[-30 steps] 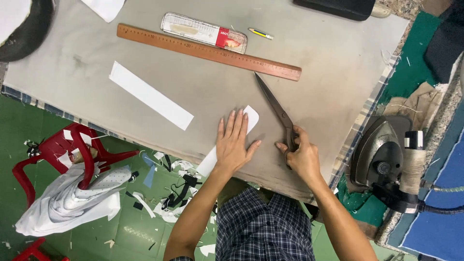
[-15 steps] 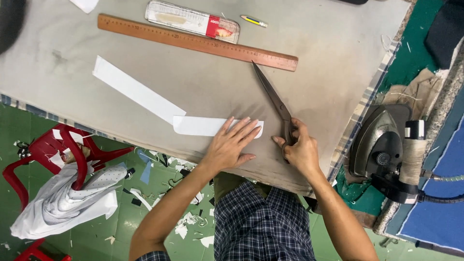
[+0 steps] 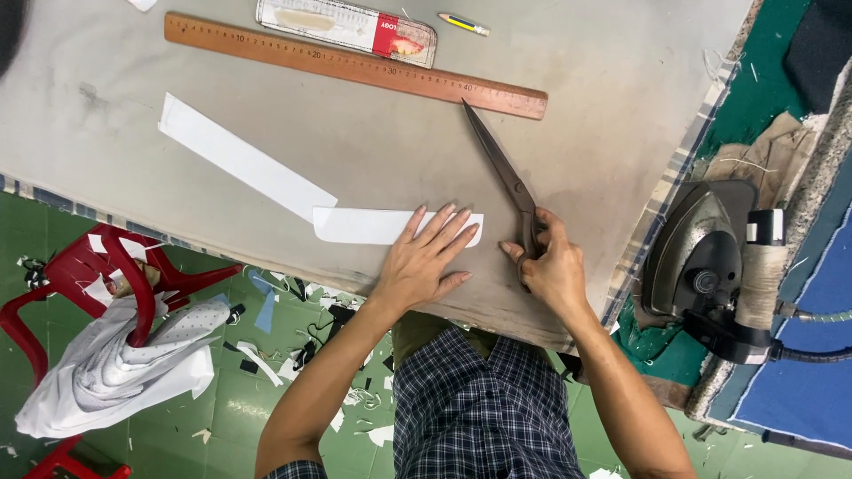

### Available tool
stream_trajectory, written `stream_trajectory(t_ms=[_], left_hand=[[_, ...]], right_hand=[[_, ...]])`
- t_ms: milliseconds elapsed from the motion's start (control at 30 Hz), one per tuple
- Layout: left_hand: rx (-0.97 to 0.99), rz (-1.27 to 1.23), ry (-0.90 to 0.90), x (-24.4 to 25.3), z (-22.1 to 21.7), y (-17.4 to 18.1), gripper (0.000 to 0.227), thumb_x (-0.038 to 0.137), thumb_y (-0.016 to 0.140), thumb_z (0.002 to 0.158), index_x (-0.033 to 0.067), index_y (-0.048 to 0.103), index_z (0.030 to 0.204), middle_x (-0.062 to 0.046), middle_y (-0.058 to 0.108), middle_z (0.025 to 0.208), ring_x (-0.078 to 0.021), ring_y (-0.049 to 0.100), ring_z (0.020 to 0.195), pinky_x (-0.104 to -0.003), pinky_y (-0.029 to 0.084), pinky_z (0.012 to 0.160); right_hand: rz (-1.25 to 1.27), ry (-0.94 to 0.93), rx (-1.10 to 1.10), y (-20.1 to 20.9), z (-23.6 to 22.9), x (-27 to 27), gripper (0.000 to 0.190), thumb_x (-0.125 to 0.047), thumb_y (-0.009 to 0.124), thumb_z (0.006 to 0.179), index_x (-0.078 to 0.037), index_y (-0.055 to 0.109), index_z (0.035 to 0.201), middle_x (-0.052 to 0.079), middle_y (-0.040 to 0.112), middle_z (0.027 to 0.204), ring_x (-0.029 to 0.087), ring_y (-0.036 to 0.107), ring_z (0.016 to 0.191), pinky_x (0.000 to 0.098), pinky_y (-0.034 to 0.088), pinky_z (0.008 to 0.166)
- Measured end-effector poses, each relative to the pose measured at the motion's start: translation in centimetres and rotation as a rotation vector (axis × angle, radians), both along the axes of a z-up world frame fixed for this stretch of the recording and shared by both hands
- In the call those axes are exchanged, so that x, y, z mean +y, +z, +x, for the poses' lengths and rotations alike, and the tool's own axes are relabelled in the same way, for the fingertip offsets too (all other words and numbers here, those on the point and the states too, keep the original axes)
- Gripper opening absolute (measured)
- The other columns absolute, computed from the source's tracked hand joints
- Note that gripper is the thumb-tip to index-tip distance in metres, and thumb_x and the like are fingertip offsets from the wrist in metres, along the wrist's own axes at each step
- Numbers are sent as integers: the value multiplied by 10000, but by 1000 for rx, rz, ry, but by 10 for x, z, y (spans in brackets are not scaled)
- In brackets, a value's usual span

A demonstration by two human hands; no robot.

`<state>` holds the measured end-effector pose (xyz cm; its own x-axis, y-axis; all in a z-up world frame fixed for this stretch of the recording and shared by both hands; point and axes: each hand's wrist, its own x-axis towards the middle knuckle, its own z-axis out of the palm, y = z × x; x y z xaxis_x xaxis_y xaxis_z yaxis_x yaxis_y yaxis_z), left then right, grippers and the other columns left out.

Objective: The person uses large shears to cut a long strip of white paper on a workbench. They trim the edges and corners of the paper, occasionally lifting and rotating the strip to adjust the cutting angle.

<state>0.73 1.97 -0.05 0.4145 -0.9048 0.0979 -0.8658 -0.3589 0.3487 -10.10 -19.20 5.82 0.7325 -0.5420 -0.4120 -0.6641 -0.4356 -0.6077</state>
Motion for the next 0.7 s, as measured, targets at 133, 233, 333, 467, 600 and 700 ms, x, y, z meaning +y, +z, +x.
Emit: stream_trajectory(t_ms=[133, 233, 333, 467, 600, 700], left_hand=[[3, 12, -6, 0, 0, -3, 670, 621, 384, 1021, 232, 458, 1562, -24, 360, 1677, -236, 288, 1559, -541, 117, 1293], [67, -4, 17, -3, 2, -5, 607, 530, 419, 1044, 223, 454, 1566, -21, 370, 1673, -232, 300, 1555, -532, 116, 1294], [251, -159, 177, -10, 12, 6, 455, 244, 496, 1102, 81, 493, 1527, -170, 367, 1651, -346, 318, 1535, -551, 276, 1230], [167, 133, 277, -29, 28, 1, 714, 407, 826, 826, 46, 532, 1368, -134, 557, 1257, -307, 486, 1228, -464, 397, 1002], [233, 304, 234, -41, 43, -18, 449, 449, 853, 770, 73, 712, 972, -70, 556, 990, -271, 497, 1048, -435, 372, 952], [824, 57, 318, -35, 50, 65, 290, 272, 832, 840, 60, 757, 1023, -241, 758, 925, -468, 713, 983, -502, 540, 825]], right_hand=[[-6, 5, 4, -5, -2, -1, 806, -371, 894, 800, -18, 544, 1434, 208, 779, 976, 447, 733, 1001, 550, 569, 805], [-7, 0, -10, -4, -1, -1, 812, -363, 905, 790, -20, 547, 1433, 215, 774, 970, 444, 732, 1001, 546, 567, 803], [15, -13, -21, 5, -1, -1, 803, -341, 912, 787, -23, 550, 1429, 191, 781, 949, 419, 743, 967, 527, 570, 813], [369, -63, -171, -21, -25, -16, 711, -225, 860, 818, 49, 542, 1391, 144, 696, 742, 284, 665, 688, 382, 535, 601], [1051, -149, -490, -16, -51, -19, 269, -41, 562, 959, 94, 589, 1190, 113, 435, 377, 198, 417, 238, 315, 424, 243], [1118, -35, -607, -10, -65, -20, 454, 63, 692, 837, 92, 482, 1238, 171, 567, 526, 197, 505, 283, 337, 476, 264]])
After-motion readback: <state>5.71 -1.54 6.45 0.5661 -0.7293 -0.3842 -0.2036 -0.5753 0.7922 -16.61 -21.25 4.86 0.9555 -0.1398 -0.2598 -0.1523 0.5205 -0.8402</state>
